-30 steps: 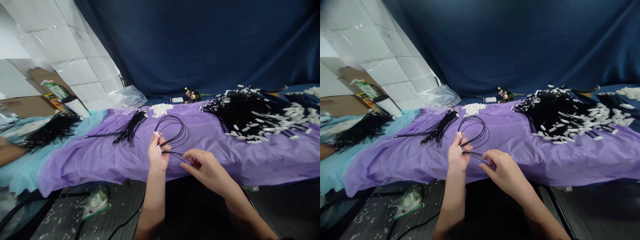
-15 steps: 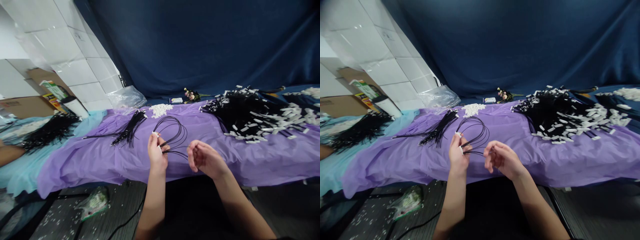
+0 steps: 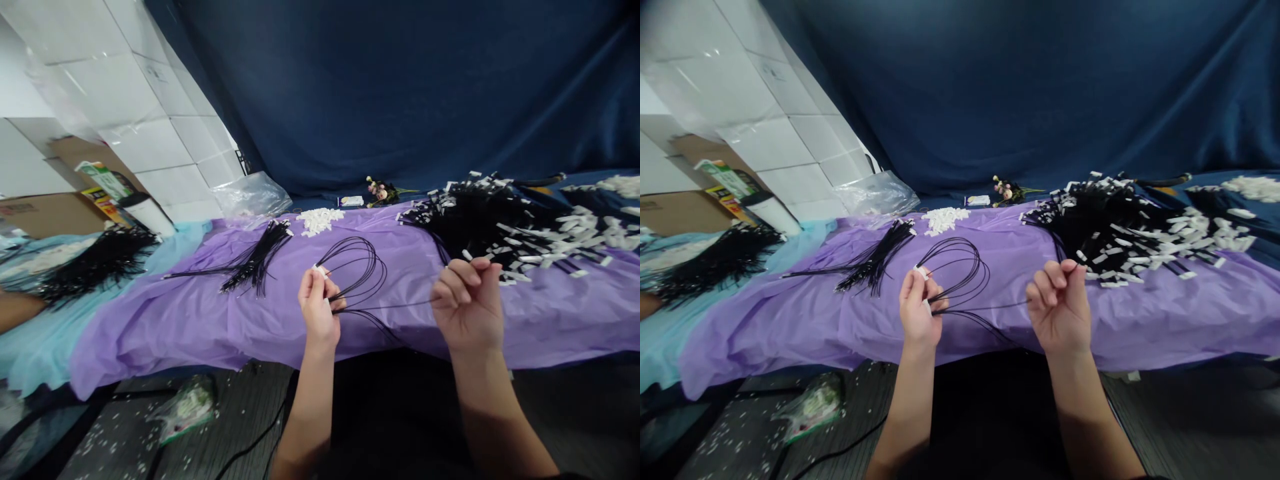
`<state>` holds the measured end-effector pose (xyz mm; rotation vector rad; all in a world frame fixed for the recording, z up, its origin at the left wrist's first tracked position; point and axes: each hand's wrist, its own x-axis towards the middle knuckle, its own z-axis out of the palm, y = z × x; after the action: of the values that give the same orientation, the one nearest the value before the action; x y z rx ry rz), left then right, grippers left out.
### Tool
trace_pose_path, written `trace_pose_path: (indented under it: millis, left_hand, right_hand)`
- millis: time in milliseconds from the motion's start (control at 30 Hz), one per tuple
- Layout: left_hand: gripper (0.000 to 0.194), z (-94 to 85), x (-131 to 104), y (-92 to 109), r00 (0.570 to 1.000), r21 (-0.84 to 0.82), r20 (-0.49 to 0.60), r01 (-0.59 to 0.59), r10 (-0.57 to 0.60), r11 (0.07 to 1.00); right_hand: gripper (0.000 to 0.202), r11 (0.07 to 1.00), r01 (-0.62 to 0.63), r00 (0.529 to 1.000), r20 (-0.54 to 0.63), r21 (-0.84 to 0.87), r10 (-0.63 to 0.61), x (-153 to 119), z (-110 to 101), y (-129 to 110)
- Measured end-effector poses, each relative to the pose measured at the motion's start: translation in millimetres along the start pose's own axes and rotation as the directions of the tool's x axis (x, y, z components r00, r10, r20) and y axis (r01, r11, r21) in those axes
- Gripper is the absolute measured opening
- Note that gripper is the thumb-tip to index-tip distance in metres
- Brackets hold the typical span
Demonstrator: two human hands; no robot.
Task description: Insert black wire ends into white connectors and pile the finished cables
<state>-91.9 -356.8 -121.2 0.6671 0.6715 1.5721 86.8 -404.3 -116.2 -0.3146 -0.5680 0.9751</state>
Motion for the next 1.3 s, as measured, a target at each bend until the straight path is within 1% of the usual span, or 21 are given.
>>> trace_pose_path:
  millis: [67,100,133,167,200,233,267,300,367,400,500,700,867,967,1033,1100,1300]
  left_hand:
    - [0.032,1.5,-3,0,0.999,0.01,0.036,-0.024,0.024,1.0]
    - [0.032,2.1,-4,-1,0.998,0.015,0.055,-0.036,0.035,0.999]
    - [0.031,2.5,-5,-1,0.996,0.019,0.073,-0.048,0.047,0.999]
    - [0.031,2.7,-7,-2,0.994,0.025,0.093,-0.057,0.055,0.998]
    - [0.03,2.7,-9,-3,0.992,0.033,0.114,-0.062,0.058,0.998]
    - [0.029,2.5,-10,-3,0.989,0.041,0.137,-0.065,0.059,0.997]
    - [0.029,2.2,-12,-4,0.985,0.048,0.161,-0.066,0.058,0.997]
    - [0.029,1.7,-14,-4,0.981,0.054,0.186,-0.068,0.057,0.996]
    - [0.028,0.6,-18,-5,0.972,0.064,0.227,-0.083,0.067,0.995]
    - [0.028,0.2,-19,-5,0.967,0.066,0.243,-0.094,0.075,0.993]
    - [0.028,0.0,-24,-6,0.959,0.072,0.266,-0.118,0.095,0.99]
    - [0.029,2.8,-27,-5,0.964,0.062,0.254,-0.098,0.079,0.993]
    - [0.028,1.6,-27,-6,0.958,0.072,0.268,-0.13,0.107,0.989]
    - [0.027,0.4,-27,-7,0.953,0.085,0.278,-0.151,0.122,0.985]
    - [0.027,0.0,-27,-7,0.951,0.088,0.286,-0.149,0.118,0.985]
    - [0.028,0.0,-27,-7,0.95,0.086,0.291,-0.14,0.11,0.986]
    - [0.03,0.6,-27,-7,0.957,0.084,0.274,-0.124,0.097,0.989]
  right_hand:
    - [0.008,0.983,0.035,0.997,0.081,-0.181,-0.021,-9,3,-2]
    - [0.006,0.948,0.092,0.989,0.138,-0.305,-0.051,-14,5,-1]
    - [0.005,0.884,0.171,0.975,0.203,-0.435,-0.089,-20,8,2]
    - [0.005,0.793,0.261,0.955,0.269,-0.55,-0.127,-25,11,5]
    - [0.006,0.684,0.343,0.931,0.331,-0.644,-0.156,-29,15,8]
    - [0.008,0.574,0.408,0.908,0.383,-0.709,-0.172,-33,20,11]
    - [0.009,0.485,0.458,0.887,0.425,-0.746,-0.184,-36,24,14]
    - [0.01,0.421,0.492,0.869,0.456,-0.762,-0.19,-38,28,16]
    - [0.01,0.357,0.531,0.847,0.491,-0.769,-0.203,-40,35,19]
    - [0.01,0.339,0.538,0.843,0.497,-0.772,-0.205,-40,38,20]
    - [0.01,0.301,0.524,0.852,0.487,-0.797,-0.194,-39,43,21]
    - [0.01,0.258,0.532,0.847,0.502,-0.807,-0.176,-39,44,20]
    - [0.011,0.261,0.521,0.853,0.493,-0.813,-0.17,-39,43,20]
    - [0.012,0.28,0.498,0.867,0.47,-0.821,-0.165,-40,44,20]
    - [0.012,0.298,0.476,0.879,0.449,-0.827,-0.16,-40,44,20]
    - [0.012,0.31,0.472,0.882,0.444,-0.825,-0.159,-40,44,19]
    - [0.014,0.294,0.473,0.881,0.448,-0.831,-0.15,-40,44,18]
